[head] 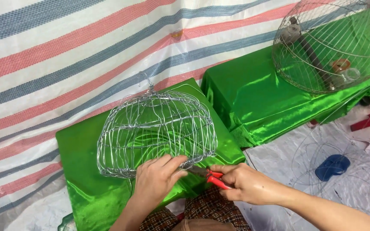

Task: Trimming and bending wire mesh to finalize the shape and structure of a wire birdcage

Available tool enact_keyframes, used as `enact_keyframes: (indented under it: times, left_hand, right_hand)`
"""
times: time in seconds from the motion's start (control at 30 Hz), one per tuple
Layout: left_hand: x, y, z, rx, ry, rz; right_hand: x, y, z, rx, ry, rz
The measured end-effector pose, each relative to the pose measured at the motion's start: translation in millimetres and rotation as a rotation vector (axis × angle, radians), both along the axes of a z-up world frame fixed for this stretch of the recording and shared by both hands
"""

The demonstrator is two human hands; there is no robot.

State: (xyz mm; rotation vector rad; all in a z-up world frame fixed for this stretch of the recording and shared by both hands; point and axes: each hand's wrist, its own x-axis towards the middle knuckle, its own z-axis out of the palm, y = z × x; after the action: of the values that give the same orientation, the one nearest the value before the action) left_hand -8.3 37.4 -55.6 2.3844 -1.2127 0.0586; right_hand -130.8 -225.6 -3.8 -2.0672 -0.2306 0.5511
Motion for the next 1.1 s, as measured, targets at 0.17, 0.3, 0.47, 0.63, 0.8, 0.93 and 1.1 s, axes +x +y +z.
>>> enact_keyframes:
  times: [0.17,0.3,0.47,0.63,0.8,0.93,1.1]
  left_hand:
    - [0.6,-5.1,2.4,-0.095,0.013,0.032]
    - [3.8,-14.2,6.2,-0.185,0.005,0.084]
    - [5.8,-17.2,0.5,-0.138,0.031,0.165]
    - [8.7,-18.5,3.7,-0.189,-0.013,0.206]
    - [7.7,-15.0,3.8,-0.180,0.023,0.210]
    - [8.0,-13.7,10.9,-0.222,0.041,0.202]
    - [18.8,-11.5,53.9,-0.048,0.666,0.326]
  right_hand:
    - [9.6,-4.8,8.9,0.059,0.163,0.000]
    - [7.0,-6.5,-0.8,0.119,0.314,-0.091]
    - [-11.0,13.6,-7.7,0.087,0.445,-0.130]
    - [-24.6,55.9,-32.2,0.119,0.142,-0.216]
    - [-36.8,84.3,-58.1,0.380,0.014,-0.366]
    - [-42.0,89.3,-48.8,0.896,0.444,-0.491]
    - [-38.0,81.1,-63.9,0.889,0.509,-0.406]
